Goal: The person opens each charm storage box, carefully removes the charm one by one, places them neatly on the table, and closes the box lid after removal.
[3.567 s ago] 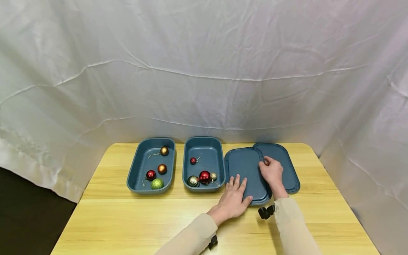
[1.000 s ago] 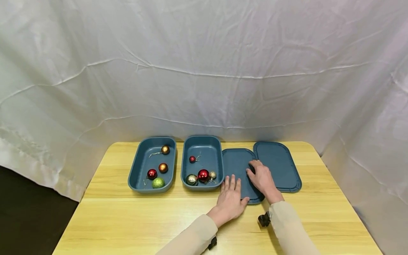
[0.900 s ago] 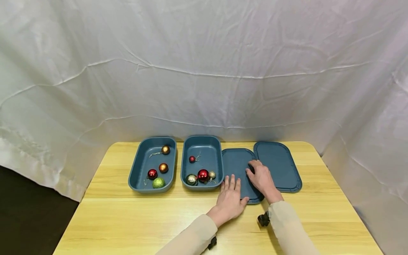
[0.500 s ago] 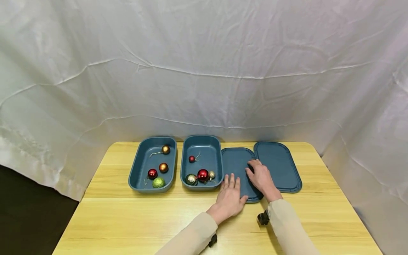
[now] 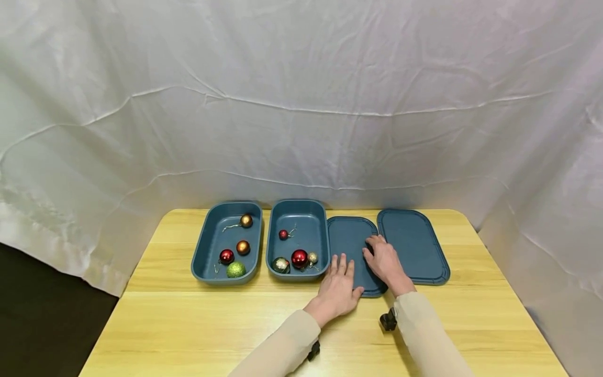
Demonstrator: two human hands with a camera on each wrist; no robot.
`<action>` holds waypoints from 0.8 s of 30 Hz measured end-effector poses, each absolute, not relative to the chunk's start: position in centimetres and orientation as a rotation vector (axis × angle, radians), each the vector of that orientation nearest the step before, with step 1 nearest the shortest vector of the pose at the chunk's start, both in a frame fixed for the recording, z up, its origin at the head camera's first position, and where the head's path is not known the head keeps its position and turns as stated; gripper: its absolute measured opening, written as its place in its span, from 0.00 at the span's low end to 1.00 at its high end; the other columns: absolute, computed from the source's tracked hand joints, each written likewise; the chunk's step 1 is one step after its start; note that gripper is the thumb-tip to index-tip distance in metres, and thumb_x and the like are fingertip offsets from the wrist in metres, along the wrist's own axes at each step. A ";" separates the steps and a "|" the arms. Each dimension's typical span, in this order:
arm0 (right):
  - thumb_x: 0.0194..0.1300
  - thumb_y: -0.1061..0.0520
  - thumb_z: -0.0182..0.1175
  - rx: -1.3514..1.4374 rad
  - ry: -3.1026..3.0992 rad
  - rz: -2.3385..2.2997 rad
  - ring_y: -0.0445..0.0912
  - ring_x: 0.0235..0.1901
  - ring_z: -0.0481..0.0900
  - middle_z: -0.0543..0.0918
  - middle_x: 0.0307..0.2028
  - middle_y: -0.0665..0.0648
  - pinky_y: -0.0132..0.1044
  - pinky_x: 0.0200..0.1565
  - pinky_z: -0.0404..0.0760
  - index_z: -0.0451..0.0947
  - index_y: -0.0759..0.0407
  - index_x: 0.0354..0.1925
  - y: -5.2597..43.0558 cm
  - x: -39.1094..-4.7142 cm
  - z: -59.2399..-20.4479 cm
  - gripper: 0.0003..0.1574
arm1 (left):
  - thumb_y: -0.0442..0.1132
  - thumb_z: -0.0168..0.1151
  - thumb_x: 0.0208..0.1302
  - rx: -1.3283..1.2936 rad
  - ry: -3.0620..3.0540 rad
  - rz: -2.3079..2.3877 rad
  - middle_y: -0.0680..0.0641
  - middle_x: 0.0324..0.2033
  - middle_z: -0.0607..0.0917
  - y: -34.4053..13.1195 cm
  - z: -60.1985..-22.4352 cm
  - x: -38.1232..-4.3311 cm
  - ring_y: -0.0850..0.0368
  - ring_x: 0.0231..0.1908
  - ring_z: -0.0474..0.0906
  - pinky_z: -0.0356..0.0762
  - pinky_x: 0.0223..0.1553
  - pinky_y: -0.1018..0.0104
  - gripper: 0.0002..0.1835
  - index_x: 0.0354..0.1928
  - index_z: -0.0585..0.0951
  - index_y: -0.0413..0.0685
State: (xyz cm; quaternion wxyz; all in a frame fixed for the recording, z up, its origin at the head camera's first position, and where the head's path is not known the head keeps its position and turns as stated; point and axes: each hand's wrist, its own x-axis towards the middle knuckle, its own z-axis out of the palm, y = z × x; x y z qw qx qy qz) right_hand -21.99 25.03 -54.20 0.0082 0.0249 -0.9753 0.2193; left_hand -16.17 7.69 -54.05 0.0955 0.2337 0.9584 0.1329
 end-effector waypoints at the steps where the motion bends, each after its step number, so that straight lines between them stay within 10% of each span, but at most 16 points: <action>1: 0.79 0.56 0.58 0.079 -3.050 0.684 0.71 0.76 0.63 0.70 0.72 0.77 0.67 0.73 0.67 0.74 0.74 0.68 25.0 -22.0 -54.2 0.29 | 0.59 0.52 0.81 0.697 2.846 0.394 0.36 0.83 0.56 7.7 -54.0 -16.2 0.36 0.83 0.49 0.60 0.80 0.49 0.39 0.83 0.60 0.45; 24: 0.83 0.51 0.53 0.249 -3.195 0.534 0.72 0.77 0.60 0.64 0.76 0.78 0.70 0.77 0.55 0.65 0.74 0.75 25.5 -23.3 -53.8 0.35 | 0.60 0.42 0.83 0.669 2.854 0.150 0.41 0.85 0.51 9.1 -54.2 -17.5 0.41 0.85 0.44 0.51 0.83 0.51 0.39 0.85 0.54 0.49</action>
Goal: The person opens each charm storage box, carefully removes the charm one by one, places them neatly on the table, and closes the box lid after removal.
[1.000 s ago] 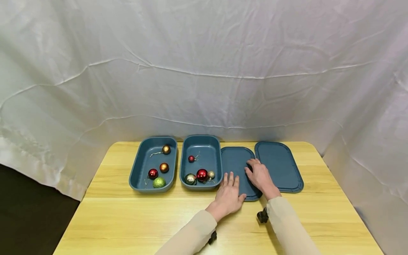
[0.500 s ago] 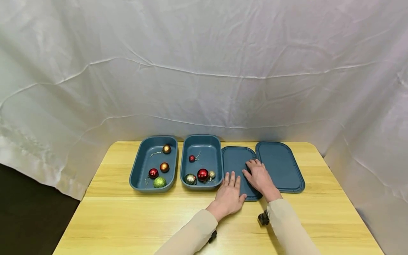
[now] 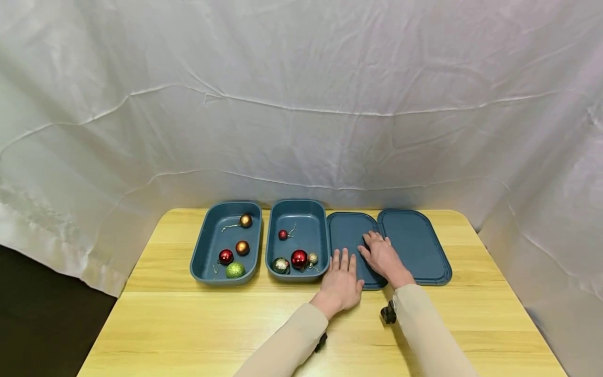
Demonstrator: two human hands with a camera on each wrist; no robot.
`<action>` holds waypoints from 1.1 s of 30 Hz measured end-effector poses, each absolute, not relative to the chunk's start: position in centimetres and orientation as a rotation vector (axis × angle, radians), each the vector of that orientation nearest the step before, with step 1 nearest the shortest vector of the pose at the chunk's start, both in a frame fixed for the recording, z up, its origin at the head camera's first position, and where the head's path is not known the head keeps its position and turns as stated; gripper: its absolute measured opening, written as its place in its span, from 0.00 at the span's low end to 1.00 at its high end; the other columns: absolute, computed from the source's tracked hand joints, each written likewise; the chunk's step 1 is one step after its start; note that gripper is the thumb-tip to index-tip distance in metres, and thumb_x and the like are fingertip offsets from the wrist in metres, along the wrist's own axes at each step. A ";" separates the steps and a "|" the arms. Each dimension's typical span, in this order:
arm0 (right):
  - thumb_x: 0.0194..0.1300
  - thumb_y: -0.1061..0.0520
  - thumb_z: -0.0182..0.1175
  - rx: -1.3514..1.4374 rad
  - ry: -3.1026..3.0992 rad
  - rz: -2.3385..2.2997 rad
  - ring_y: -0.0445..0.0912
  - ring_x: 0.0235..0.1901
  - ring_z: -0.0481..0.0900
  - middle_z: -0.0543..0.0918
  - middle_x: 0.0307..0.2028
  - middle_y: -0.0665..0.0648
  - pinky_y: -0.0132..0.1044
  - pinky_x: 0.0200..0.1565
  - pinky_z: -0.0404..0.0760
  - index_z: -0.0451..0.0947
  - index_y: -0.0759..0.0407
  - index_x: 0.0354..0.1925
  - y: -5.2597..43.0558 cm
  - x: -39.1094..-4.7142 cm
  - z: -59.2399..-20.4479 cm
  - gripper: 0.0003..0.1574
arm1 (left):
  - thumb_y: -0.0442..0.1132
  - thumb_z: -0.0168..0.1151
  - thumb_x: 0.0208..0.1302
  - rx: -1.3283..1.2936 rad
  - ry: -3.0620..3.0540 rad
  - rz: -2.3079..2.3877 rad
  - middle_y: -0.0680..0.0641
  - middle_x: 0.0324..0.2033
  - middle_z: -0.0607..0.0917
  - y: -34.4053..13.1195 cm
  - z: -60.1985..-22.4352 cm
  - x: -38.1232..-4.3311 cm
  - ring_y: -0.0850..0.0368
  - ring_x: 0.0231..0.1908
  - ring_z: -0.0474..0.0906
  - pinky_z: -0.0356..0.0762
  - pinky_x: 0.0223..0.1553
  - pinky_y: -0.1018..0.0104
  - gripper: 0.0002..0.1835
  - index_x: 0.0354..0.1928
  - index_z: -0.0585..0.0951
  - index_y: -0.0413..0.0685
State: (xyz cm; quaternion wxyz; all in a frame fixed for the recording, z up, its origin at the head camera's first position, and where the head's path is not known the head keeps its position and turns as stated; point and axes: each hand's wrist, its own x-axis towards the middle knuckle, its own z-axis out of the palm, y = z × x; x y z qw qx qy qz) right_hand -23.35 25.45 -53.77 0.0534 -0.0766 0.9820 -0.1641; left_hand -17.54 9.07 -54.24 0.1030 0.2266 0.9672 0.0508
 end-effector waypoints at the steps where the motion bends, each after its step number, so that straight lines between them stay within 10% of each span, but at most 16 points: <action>1: 0.83 0.51 0.52 -0.225 2.976 -0.506 0.72 0.77 0.59 0.63 0.76 0.78 0.70 0.77 0.55 0.65 0.73 0.76 25.5 -23.5 -53.7 0.35 | 0.60 0.42 0.83 0.671 2.855 0.152 0.41 0.85 0.51 9.1 -54.3 -17.7 0.40 0.85 0.44 0.51 0.83 0.51 0.39 0.85 0.53 0.49; 33: 0.87 0.46 0.43 -0.217 3.024 -0.490 0.67 0.82 0.51 0.56 0.81 0.71 0.69 0.79 0.46 0.56 0.68 0.81 26.2 -24.2 -55.9 0.38 | 0.60 0.33 0.85 0.630 2.833 0.045 0.43 0.86 0.46 10.1 -54.7 -18.9 0.42 0.85 0.38 0.45 0.85 0.51 0.38 0.86 0.47 0.51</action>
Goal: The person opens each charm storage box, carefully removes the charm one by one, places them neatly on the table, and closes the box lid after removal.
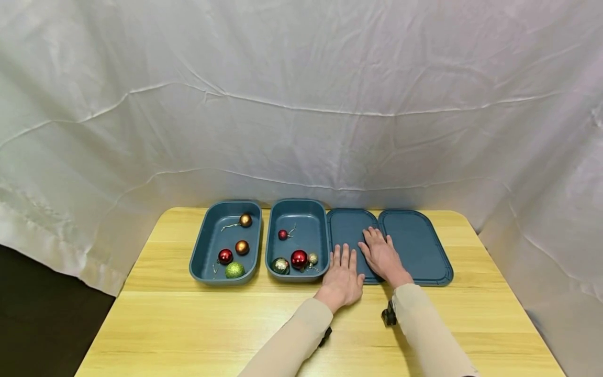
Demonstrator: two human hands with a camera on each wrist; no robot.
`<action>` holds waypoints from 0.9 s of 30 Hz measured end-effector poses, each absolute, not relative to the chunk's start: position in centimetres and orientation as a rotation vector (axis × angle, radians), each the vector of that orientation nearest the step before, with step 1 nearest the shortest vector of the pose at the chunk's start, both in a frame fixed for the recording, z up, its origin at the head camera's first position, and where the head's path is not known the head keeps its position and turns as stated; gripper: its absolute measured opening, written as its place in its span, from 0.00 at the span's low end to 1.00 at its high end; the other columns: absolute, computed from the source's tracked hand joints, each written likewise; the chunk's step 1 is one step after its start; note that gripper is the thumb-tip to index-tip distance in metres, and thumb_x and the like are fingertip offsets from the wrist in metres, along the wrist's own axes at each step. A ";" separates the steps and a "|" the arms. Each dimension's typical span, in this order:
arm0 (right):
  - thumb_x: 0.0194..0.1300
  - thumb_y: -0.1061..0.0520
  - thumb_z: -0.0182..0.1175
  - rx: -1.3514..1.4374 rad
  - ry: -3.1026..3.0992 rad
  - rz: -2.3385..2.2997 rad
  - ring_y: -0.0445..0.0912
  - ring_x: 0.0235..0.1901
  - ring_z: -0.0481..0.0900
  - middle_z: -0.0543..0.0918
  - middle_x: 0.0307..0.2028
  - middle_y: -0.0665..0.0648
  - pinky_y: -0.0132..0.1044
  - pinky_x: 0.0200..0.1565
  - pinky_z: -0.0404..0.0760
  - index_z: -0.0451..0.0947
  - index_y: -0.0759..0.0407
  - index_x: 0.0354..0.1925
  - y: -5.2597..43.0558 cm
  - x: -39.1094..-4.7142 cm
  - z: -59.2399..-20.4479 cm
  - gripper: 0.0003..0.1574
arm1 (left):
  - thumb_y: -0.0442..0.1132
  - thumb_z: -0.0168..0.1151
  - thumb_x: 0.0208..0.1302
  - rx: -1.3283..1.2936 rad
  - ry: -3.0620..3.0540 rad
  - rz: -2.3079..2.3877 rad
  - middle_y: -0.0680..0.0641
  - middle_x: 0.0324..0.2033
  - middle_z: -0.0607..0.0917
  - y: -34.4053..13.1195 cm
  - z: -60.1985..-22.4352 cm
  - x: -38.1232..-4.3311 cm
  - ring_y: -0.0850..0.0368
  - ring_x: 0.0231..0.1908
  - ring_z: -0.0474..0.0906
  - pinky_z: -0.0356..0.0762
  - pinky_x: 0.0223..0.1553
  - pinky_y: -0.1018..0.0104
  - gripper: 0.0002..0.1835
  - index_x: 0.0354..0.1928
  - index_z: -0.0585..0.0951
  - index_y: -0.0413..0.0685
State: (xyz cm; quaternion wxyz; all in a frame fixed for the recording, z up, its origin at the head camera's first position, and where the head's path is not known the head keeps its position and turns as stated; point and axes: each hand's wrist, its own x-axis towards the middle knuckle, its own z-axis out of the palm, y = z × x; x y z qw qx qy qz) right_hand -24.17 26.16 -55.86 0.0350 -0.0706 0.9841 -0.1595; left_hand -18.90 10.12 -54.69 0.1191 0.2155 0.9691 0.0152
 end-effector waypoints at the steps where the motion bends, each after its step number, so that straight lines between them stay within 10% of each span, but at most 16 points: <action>1: 0.87 0.46 0.43 -0.224 3.031 -0.482 0.67 0.82 0.51 0.56 0.81 0.71 0.70 0.79 0.46 0.56 0.68 0.81 26.1 -24.1 -55.9 0.38 | 0.60 0.32 0.85 0.630 2.831 0.040 0.43 0.86 0.45 10.1 -54.7 -18.9 0.42 0.85 0.38 0.45 0.85 0.51 0.38 0.86 0.47 0.51; 16: 0.86 0.48 0.46 -0.247 3.078 -0.529 0.69 0.81 0.52 0.55 0.81 0.73 0.68 0.80 0.49 0.58 0.69 0.80 26.1 -23.7 -56.0 0.37 | 0.66 0.35 0.83 0.679 2.860 0.162 0.40 0.85 0.48 10.1 -53.9 -17.9 0.41 0.85 0.42 0.46 0.84 0.48 0.41 0.87 0.46 0.55; 27: 0.83 0.50 0.55 -0.272 3.149 -0.848 0.71 0.74 0.67 0.69 0.74 0.76 0.68 0.72 0.67 0.68 0.72 0.74 26.5 -22.9 -52.9 0.35 | 0.47 0.51 0.82 1.025 2.962 0.552 0.33 0.71 0.77 6.0 -49.5 -16.0 0.41 0.71 0.76 0.75 0.71 0.51 0.30 0.78 0.69 0.39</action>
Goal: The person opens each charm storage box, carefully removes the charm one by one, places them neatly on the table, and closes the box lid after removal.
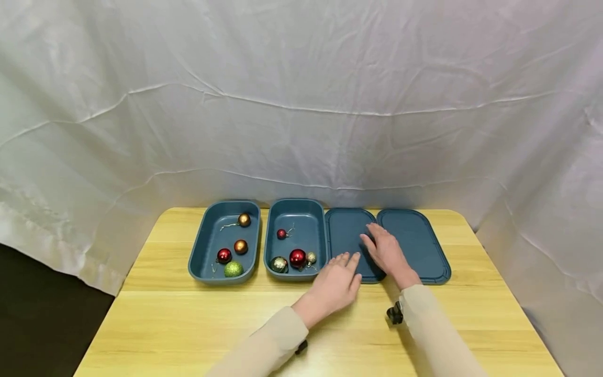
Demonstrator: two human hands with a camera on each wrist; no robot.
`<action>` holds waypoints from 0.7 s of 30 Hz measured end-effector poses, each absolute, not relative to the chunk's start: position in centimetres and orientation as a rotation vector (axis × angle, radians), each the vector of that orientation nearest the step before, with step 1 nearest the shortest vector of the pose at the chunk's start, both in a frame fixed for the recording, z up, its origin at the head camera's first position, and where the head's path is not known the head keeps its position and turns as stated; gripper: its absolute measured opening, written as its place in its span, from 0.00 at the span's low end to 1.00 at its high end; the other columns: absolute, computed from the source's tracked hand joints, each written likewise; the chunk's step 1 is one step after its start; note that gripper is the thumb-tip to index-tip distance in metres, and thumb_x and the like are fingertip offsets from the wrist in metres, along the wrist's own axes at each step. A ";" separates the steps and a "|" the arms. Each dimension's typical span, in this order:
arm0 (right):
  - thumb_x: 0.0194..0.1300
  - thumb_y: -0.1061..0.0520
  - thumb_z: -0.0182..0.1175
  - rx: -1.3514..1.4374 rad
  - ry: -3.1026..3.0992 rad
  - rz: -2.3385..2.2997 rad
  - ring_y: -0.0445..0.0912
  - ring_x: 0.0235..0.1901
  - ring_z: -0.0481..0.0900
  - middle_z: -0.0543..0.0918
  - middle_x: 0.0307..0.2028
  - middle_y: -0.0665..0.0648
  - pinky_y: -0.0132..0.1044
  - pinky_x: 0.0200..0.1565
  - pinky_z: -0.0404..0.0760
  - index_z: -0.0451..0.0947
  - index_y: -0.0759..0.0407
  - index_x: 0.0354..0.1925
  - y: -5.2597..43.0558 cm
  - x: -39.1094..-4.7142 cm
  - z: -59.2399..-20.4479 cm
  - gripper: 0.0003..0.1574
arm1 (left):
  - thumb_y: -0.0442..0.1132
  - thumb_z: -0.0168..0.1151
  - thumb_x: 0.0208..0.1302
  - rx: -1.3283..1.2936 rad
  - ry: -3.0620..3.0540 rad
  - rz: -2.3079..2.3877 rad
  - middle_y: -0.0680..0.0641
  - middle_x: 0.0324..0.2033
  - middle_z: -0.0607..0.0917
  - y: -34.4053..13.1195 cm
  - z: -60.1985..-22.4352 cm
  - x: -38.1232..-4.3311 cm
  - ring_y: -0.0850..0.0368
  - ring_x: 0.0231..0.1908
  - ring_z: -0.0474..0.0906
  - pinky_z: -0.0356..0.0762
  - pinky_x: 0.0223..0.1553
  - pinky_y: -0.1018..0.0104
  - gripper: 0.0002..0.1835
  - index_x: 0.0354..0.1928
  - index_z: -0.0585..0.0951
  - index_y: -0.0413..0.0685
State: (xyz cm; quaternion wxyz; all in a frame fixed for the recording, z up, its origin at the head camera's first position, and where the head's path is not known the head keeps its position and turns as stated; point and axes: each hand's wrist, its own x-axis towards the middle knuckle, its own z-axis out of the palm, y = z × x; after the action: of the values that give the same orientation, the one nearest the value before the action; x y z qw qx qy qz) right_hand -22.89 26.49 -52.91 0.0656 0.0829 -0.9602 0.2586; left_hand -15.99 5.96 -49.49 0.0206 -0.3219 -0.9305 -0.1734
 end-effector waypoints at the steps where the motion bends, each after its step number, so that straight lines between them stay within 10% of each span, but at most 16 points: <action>1: 0.82 0.50 0.56 0.256 -2.887 0.793 0.71 0.72 0.69 0.71 0.72 0.76 0.67 0.70 0.70 0.69 0.72 0.73 26.4 -22.8 -52.6 0.34 | 0.45 0.52 0.82 -1.007 -2.829 -0.566 0.34 0.68 0.80 5.3 -49.1 -16.0 0.43 0.68 0.79 0.79 0.68 0.52 0.28 0.75 0.72 0.37; 14: 0.78 0.49 0.63 0.327 -2.836 0.954 0.62 0.61 0.83 0.84 0.62 0.67 0.60 0.59 0.83 0.81 0.63 0.65 22.2 -22.5 -49.8 0.26 | 0.37 0.61 0.74 -0.853 -2.441 -0.590 0.41 0.41 0.92 -3.9 -47.7 -19.7 0.45 0.44 0.88 0.86 0.52 0.53 0.12 0.47 0.89 0.36; 21: 0.76 0.49 0.65 0.411 -2.873 1.046 0.59 0.62 0.82 0.84 0.61 0.62 0.59 0.59 0.83 0.83 0.59 0.62 19.2 -22.1 -48.7 0.24 | 0.41 0.55 0.79 -0.659 -2.612 -0.430 0.34 0.58 0.87 -9.1 -48.6 -22.4 0.35 0.66 0.79 0.72 0.73 0.45 0.20 0.60 0.84 0.33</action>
State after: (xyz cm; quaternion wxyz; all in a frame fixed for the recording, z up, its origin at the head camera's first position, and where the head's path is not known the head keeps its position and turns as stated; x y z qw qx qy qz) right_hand -22.12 19.24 -48.71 0.0283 0.1332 -0.9309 0.3389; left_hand -22.43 -9.14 -48.64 0.2056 -0.2363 -0.9370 -0.1544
